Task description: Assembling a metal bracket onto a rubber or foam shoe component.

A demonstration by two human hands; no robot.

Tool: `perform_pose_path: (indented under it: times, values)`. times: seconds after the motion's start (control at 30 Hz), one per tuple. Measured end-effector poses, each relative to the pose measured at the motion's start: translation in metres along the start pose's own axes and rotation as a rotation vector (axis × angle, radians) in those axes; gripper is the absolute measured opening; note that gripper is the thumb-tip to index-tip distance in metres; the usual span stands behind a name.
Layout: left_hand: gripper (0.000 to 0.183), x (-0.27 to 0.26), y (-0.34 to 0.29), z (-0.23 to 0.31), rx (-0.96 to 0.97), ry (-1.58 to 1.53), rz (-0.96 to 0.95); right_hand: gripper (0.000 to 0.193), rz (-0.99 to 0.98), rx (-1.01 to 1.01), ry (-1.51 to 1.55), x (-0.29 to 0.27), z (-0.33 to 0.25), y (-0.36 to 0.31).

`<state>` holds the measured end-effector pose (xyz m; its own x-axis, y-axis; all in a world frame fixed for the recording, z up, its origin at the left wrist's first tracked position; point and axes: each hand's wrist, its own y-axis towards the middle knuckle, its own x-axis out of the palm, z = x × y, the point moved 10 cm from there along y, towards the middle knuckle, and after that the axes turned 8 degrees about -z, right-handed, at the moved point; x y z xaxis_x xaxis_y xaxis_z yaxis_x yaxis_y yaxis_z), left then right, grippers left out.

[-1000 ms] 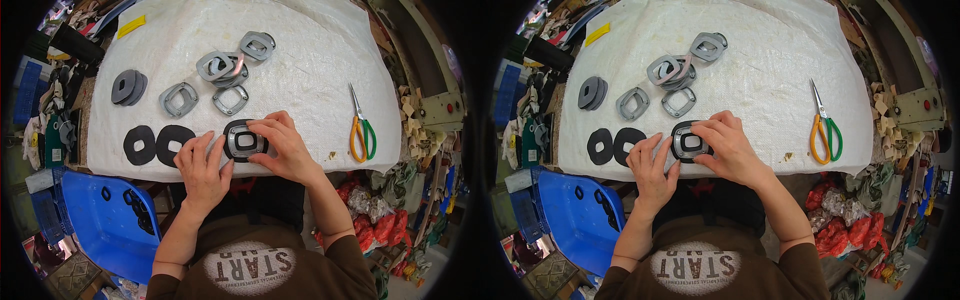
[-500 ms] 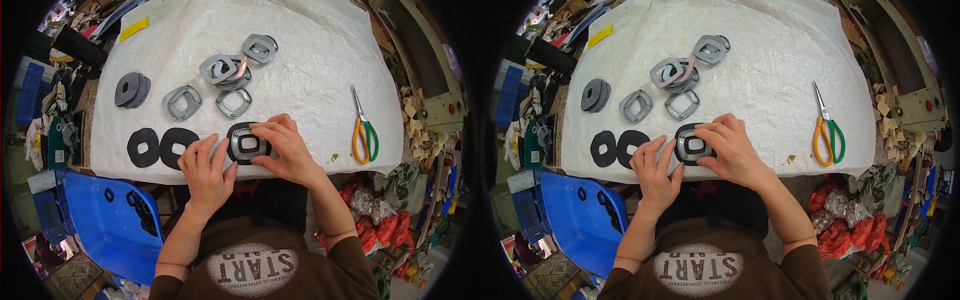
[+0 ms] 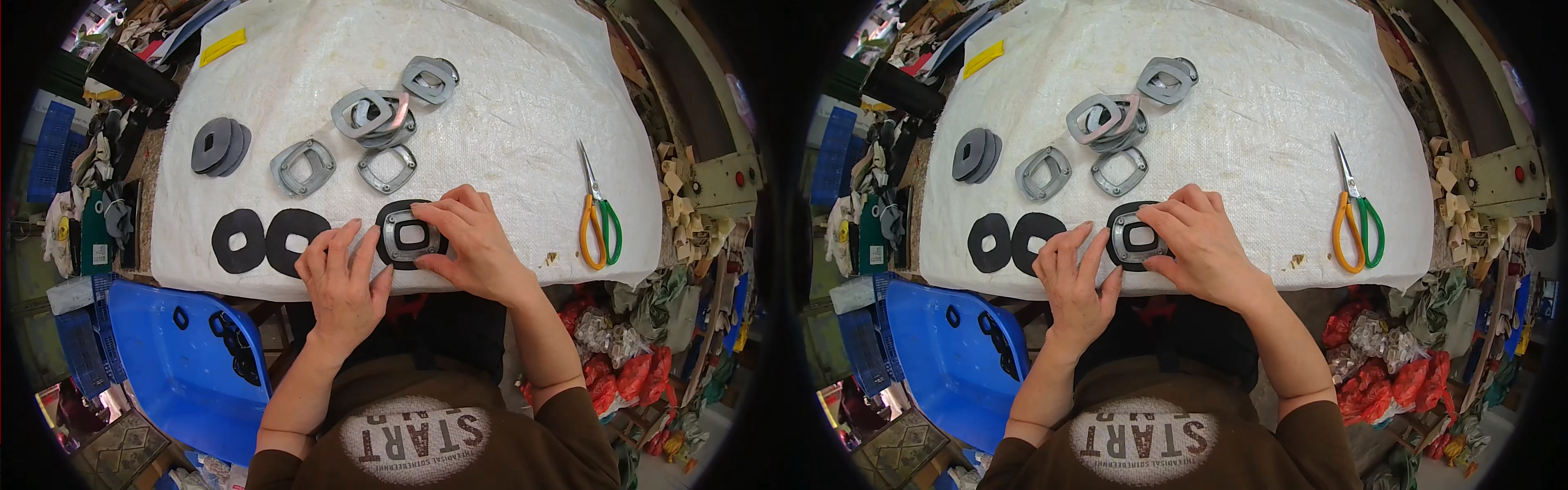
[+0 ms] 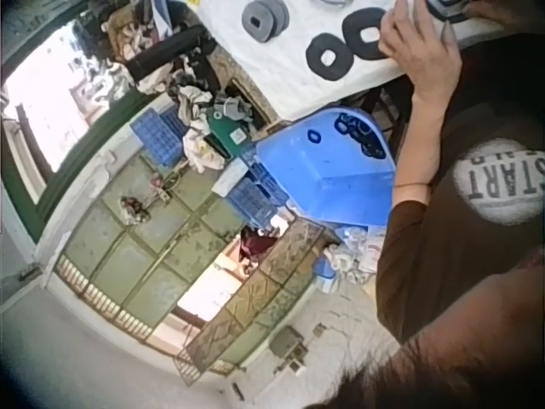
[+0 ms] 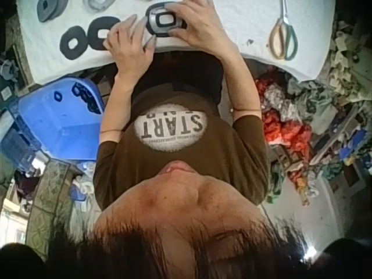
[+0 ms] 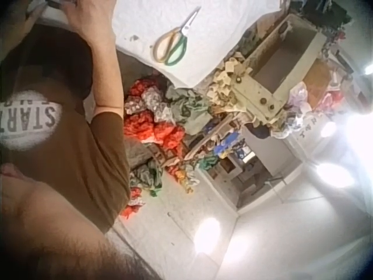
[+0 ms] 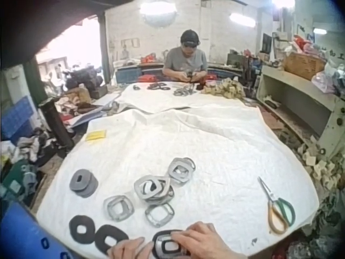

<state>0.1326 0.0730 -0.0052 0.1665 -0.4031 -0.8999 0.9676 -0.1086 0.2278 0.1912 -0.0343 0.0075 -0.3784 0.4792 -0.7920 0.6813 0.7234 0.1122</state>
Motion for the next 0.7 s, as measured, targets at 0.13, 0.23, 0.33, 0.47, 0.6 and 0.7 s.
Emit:
perform_pose_path:
  times: [0.13,0.23,0.33,0.47,0.6,0.7]
  values:
    - [0.049,-0.001,0.0,0.001,-0.003,-0.002,0.003,0.056,-0.033,-0.013,-0.168,-0.002,-0.01,0.005]
    - [0.049,-0.002,0.0,0.0,-0.008,-0.011,0.0,0.055,-0.078,-0.014,-0.189,-0.001,-0.01,0.007]
    - [0.05,-0.005,0.0,-0.002,-0.02,-0.06,0.001,0.056,-0.073,-0.021,-0.214,0.001,-0.011,0.006]
    - [0.05,-0.015,-0.004,-0.004,-0.025,-0.227,0.053,0.056,-0.024,-0.025,-0.168,0.0,-0.004,0.001]
    - [0.05,-0.022,-0.017,-0.008,-0.057,-0.442,0.124,0.054,0.087,-0.104,-0.061,-0.014,-0.016,-0.011]
    - [0.044,0.008,-0.023,-0.024,-0.296,-1.362,0.035,0.053,0.146,-0.14,-0.099,-0.028,-0.038,-0.022]
